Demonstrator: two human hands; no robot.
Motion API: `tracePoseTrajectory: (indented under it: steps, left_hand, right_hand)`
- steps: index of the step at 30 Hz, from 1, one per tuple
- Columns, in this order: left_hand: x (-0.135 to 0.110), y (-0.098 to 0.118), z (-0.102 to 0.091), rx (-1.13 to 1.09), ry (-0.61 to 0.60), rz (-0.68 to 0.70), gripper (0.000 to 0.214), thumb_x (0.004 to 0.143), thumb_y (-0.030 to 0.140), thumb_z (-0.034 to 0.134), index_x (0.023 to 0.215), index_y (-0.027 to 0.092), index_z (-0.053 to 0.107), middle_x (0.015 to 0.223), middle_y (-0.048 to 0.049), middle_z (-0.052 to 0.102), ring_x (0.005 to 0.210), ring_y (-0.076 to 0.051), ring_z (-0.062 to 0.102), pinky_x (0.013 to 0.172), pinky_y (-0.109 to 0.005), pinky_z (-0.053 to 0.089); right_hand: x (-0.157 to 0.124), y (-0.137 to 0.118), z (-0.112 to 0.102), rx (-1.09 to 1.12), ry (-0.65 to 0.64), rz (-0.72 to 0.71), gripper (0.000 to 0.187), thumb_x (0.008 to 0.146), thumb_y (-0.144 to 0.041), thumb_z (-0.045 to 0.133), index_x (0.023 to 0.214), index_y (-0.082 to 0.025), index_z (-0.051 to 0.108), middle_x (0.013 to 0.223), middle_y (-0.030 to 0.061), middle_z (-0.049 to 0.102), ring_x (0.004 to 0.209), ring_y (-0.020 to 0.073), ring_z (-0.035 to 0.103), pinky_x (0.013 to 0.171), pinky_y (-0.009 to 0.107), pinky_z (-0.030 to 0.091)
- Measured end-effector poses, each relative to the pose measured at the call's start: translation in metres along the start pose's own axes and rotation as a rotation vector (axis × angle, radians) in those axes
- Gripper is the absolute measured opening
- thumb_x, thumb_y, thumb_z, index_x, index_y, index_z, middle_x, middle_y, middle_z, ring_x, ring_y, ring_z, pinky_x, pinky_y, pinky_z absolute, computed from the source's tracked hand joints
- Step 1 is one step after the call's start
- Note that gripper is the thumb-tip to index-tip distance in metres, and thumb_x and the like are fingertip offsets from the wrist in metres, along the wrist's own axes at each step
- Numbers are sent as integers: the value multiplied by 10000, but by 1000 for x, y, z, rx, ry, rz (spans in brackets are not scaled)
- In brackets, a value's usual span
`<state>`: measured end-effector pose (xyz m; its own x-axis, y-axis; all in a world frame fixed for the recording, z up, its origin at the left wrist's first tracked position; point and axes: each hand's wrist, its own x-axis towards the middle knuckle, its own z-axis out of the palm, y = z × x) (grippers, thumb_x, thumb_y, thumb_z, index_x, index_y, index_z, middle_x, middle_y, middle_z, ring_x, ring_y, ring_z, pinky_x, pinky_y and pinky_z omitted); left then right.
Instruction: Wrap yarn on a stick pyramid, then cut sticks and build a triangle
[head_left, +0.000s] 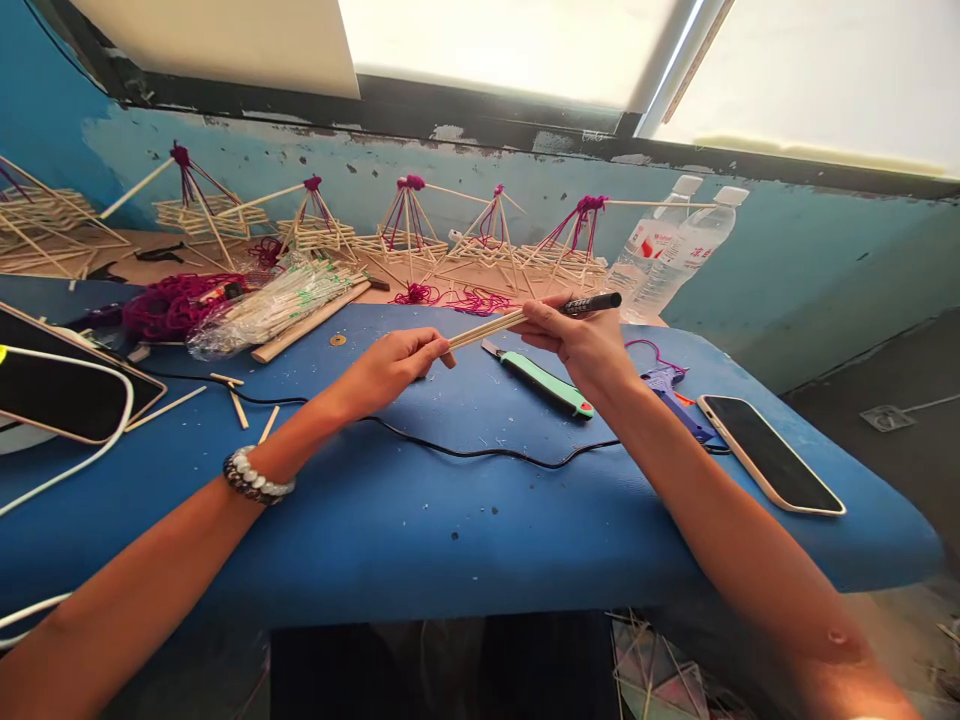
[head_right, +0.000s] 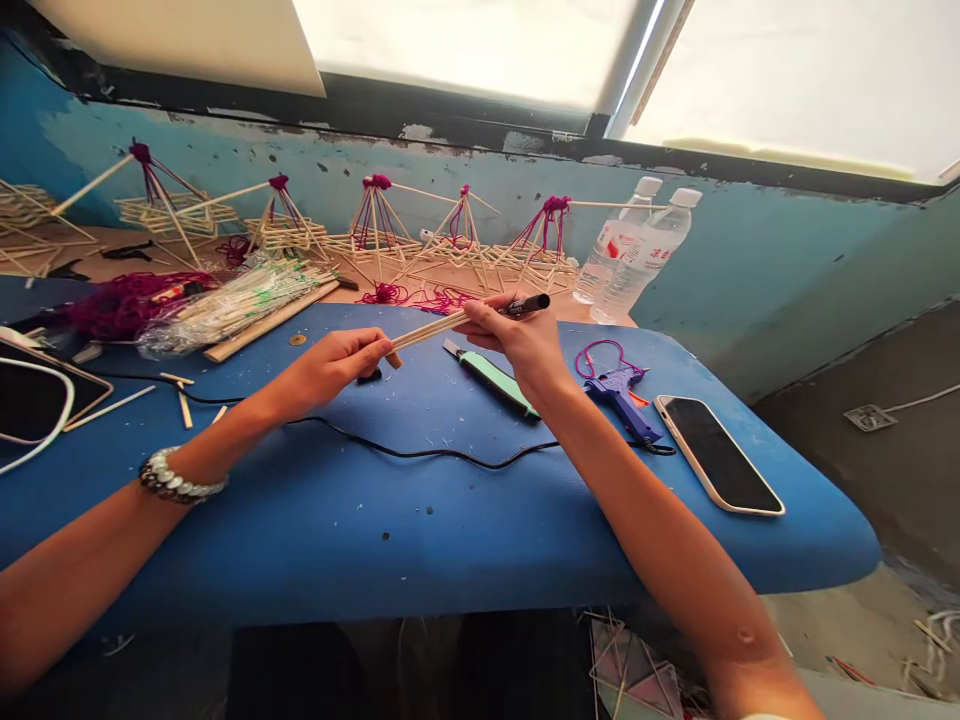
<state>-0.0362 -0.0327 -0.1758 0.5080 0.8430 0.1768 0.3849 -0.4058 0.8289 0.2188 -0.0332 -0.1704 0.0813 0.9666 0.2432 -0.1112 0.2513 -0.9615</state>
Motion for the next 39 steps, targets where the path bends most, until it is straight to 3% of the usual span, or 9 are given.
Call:
tracePoseTrajectory:
  steps: [5, 11, 15, 18, 20, 22, 26, 34, 39]
  left_hand:
    - [-2, 2, -3, -14, -13, 29, 458, 997, 566, 517, 926, 157, 711, 626, 29, 440, 562, -117, 386, 537, -239, 294]
    - [-4, 11, 28, -220, 5, 70, 457, 1031, 587, 479, 959, 165, 640, 648, 54, 373, 549, -106, 320, 513, -232, 295]
    - [-4, 12, 43, -286, 57, 122, 442, 1054, 585, 447, 995, 178, 605, 673, 55, 408, 545, -98, 358, 520, -225, 342]
    - [-6, 11, 45, -199, 2, 152, 417, 1087, 558, 395, 1071, 189, 587, 674, 52, 505, 567, -96, 473, 583, -221, 419]
    - [-6, 11, 46, -121, -81, 170, 411, 1104, 531, 366, 1158, 191, 592, 739, 22, 648, 634, -104, 600, 686, -240, 496]
    - [-3, 10, 48, -140, -159, 203, 433, 1104, 524, 380, 1253, 183, 602, 950, -52, 769, 809, -138, 727, 820, -287, 560]
    - [6, 11, 54, -439, -192, 277, 522, 1029, 562, 563, 1326, 141, 644, 1337, -169, 715, 1188, -275, 734, 940, -376, 627]
    - [8, 16, 50, -563, -209, 197, 493, 959, 546, 696, 1203, 120, 741, 1236, -147, 771, 1170, -317, 749, 959, -463, 669]
    - [7, 15, 47, -559, -196, 181, 486, 946, 545, 714, 1190, 126, 734, 1242, -153, 772, 1155, -321, 756, 945, -466, 674]
  right_hand:
    - [1, -7, -3, -14, -35, -38, 475, 709, -519, 924, 823, -215, 577, 832, 20, 808, 853, 221, 822, 715, 277, 669]
    - [-4, -20, 5, -35, -37, -257, 479, 853, -705, 712, 934, -244, 613, 915, 43, 808, 1024, 251, 802, 765, 329, 676]
    - [-10, -24, 12, -80, -37, -377, 427, 870, -655, 734, 1069, -292, 629, 1053, 23, 811, 1081, 230, 783, 820, 355, 679]
    - [-15, -29, 13, -113, -34, -445, 368, 873, -595, 774, 1041, -302, 628, 1000, -5, 809, 1063, 219, 785, 808, 340, 680]
    - [-17, -36, 12, -139, -71, -437, 356, 858, -571, 804, 999, -288, 639, 947, -2, 805, 1027, 228, 793, 802, 348, 684]
    - [-19, -43, 12, -154, -118, -416, 348, 839, -541, 836, 957, -272, 649, 907, 2, 798, 987, 236, 801, 806, 362, 688]
    - [-22, -49, 19, -156, -182, -373, 359, 798, -506, 883, 892, -251, 648, 840, -4, 785, 920, 241, 808, 792, 382, 694]
    - [-28, -42, 33, -184, -179, -334, 363, 809, -534, 867, 901, -274, 632, 940, -2, 816, 968, 262, 805, 802, 415, 707]
    - [-28, -34, 31, -140, -268, -314, 359, 817, -525, 855, 932, -268, 631, 931, -7, 824, 903, 236, 812, 737, 364, 708]
